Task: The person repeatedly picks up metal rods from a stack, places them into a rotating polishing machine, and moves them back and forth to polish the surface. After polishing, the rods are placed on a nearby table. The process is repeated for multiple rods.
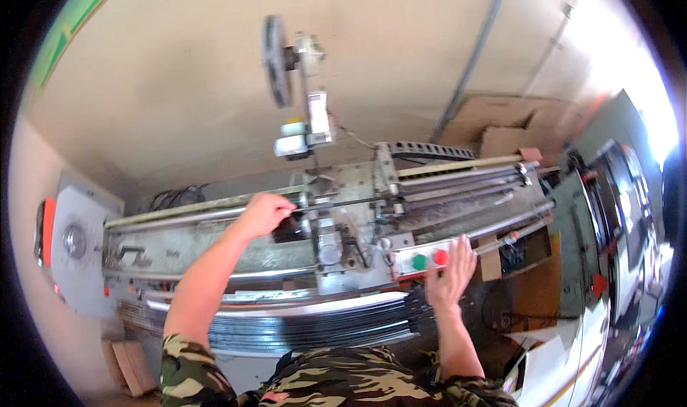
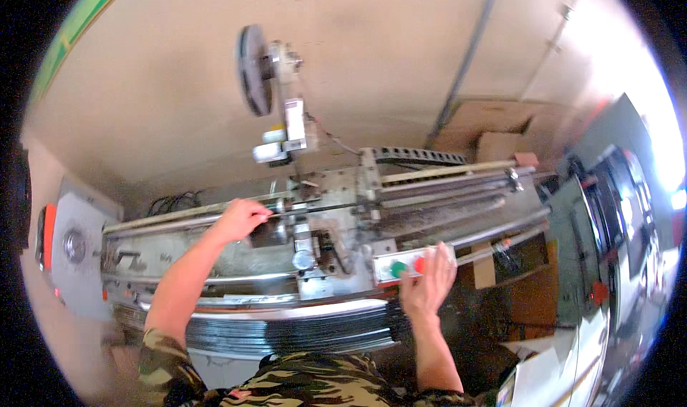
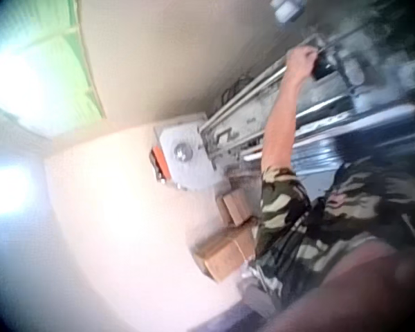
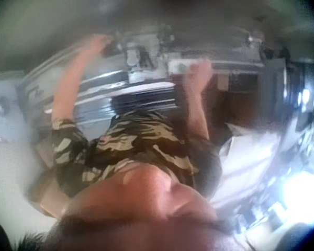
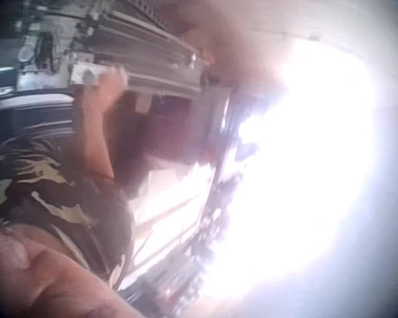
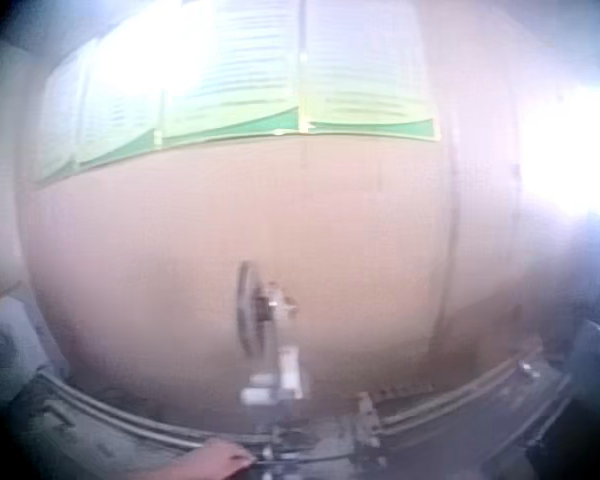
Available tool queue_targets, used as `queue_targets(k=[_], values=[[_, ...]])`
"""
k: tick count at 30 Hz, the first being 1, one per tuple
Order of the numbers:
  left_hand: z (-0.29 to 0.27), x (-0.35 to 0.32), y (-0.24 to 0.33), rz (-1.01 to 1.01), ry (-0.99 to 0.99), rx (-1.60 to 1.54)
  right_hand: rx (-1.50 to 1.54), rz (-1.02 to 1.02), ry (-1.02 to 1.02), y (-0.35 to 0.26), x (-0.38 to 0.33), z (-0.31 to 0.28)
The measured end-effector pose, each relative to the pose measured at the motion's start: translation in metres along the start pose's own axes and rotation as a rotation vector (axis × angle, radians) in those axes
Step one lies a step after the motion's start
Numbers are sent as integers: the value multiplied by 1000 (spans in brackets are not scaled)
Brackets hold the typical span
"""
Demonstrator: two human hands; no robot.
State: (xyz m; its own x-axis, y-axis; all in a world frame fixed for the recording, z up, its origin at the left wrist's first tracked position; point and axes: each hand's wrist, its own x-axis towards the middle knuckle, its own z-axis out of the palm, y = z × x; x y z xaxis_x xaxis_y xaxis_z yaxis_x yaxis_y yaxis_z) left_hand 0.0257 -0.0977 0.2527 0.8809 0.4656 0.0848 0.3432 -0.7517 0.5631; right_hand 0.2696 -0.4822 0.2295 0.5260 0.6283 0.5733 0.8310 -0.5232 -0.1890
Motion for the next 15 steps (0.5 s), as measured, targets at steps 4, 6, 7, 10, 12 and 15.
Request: queue_targets(k=[4,6,7,10,12,15], values=[[7,-16,11,-6,-25,130,34,145,-389,35,0,-6],[-2,-4,29,-80,-30,137,218,265,-242,20,60,-2],[0,-3,28,-119,-26,89,219,213,-306,-3,86,-8],[-6,2,26,-204,-65,26,353,-248,-274,-70,139,24],[-10,8,29,-223,-112,15,323,-453,-322,-87,148,81],[-8,5,23,-285,-134,-65,263,-326,-1004,-105,167,108]])
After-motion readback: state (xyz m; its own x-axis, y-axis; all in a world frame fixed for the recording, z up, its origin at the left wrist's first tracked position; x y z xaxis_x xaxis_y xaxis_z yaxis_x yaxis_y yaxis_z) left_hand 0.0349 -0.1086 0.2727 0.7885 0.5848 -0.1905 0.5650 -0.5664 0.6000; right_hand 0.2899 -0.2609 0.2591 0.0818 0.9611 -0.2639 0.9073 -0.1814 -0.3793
